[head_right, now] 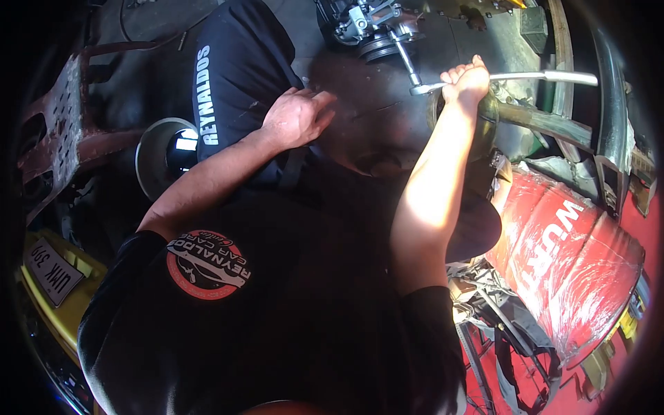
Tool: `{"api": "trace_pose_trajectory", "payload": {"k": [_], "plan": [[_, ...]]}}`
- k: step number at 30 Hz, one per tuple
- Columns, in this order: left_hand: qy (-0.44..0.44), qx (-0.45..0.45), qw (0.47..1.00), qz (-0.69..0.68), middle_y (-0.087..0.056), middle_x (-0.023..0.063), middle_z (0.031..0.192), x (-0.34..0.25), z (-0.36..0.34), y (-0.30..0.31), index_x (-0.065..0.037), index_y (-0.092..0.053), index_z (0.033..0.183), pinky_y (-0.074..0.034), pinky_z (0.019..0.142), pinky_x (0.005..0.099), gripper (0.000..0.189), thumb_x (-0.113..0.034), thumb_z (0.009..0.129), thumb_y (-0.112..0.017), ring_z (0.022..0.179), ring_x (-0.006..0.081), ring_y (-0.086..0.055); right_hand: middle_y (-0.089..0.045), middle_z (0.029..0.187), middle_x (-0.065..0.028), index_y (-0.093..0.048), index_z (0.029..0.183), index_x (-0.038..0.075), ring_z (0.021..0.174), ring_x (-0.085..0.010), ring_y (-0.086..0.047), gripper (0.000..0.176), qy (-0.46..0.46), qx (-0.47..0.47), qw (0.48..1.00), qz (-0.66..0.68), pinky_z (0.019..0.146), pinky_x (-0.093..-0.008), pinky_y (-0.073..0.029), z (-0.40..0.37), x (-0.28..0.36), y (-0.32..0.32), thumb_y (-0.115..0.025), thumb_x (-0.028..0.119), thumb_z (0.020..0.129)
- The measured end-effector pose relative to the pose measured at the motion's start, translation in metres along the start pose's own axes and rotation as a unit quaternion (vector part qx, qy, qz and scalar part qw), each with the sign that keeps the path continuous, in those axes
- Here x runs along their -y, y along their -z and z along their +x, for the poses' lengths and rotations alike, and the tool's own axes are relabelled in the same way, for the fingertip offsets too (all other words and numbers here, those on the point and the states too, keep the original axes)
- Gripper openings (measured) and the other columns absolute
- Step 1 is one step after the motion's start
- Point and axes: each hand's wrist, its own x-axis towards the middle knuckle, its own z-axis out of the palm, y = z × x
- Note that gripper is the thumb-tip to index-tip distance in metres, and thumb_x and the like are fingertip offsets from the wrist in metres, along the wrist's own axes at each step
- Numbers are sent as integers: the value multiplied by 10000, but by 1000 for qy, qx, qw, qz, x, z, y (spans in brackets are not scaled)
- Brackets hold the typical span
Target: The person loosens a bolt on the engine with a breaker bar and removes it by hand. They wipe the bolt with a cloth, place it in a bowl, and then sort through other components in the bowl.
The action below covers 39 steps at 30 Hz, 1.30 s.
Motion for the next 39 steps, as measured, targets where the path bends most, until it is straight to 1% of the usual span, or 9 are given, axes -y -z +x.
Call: {"api": "trace_pose_trajectory", "payload": {"k": [8, 13, 17, 20, 24, 27, 28, 37, 39], "plan": [[3, -16, 1000, -10, -679, 155, 932, 2, -7, -6, -81, -601, 1115, -474, 859, 432, 288, -276, 906, -572, 925, 322, -641, -277, 507, -13, -334, 670, 112, 372, -150, -257, 328, -13, -40, 998, 52, 376, -319, -243, -4, -12, 5, -487, 258, 921], [12, 0, 1000, 13, -675, 164, 902, -5, -3, -5, -71, -604, 1096, -481, 854, 439, 282, -275, 904, -572, 914, 338, -639, -384, 453, -13, -399, 566, 79, 382, -136, -364, 452, 290, -72, 952, 72, 386, -302, -311, -75, -79, -8, -549, 315, 921], [31, 2, 1000, 2, -664, 174, 965, -9, -3, -3, -80, -510, 1238, -488, 882, 453, 416, -264, 878, -609, 946, 356, -632, -482, 484, -35, -488, 569, 6, 472, -158, -441, 485, 521, -1, 826, -215, 463, -355, -345, -91, -103, -15, -593, 322, 923], [41, -63, 988, -134, -649, 152, 1042, -15, 5, -7, -72, -434, 1336, -494, 895, 416, 528, -213, 865, -624, 1005, 339, -610, -559, 571, -87, -619, 695, -32, 508, -187, -471, 398, 336, -95, 927, -134, 496, -364, -390, -75, -91, -20, -659, 315, 887], [62, -70, 977, -190, -643, 154, 1073, -39, 6, -5, -69, -387, 1367, -489, 900, 410, 564, -219, 872, -613, 1039, 336, -601, -509, 556, -54, -526, 687, 22, 543, -194, -533, 392, 94, 20, 995, -39, 528, -337, -402, -33, -23, 0, -631, 337, 894], [52, -36, 986, -153, -648, 160, 1052, -26, -7, -21, -61, -379, 1369, -487, 905, 404, 571, -229, 875, -610, 1037, 336, -608, -299, 475, 2, -328, 576, 143, 349, -171, -257, 435, -104, 119, 971, 181, 390, -289, -214, 19, -9, 8, -426, 327, 958], [75, -6, 984, -159, -651, 164, 1049, -23, -11, -24, -56, -383, 1365, -485, 908, 401, 565, -237, 878, -605, 1035, 338, -611, -250, 471, 9, -272, 552, 171, 343, -157, -209, 456, -66, 79, 995, 10, 378, -301, -199, 12, 3, 13, -424, 312, 958], [173, 29, 963, -206, -671, 179, 1072, -5, 33, -46, 4, -541, 1251, -506, 844, 375, 504, -369, 915, -584, 1003, 287, -643, -279, 477, 22, -258, 534, 191, 384, -122, -245, 488, 63, 107, 984, 128, 390, -290, -226, -47, -34, 18, -515, 337, 922], [250, 77, 840, -475, -651, 150, 1076, -15, 69, -47, 20, -510, 1280, -531, 753, 365, 554, -423, 951, -549, 944, 210, -618, -270, 469, 23, -258, 533, 191, 380, -118, -239, 494, 97, 117, 978, 143, 387, -290, -223, -56, -59, 26, -520, 343, 923]]}}
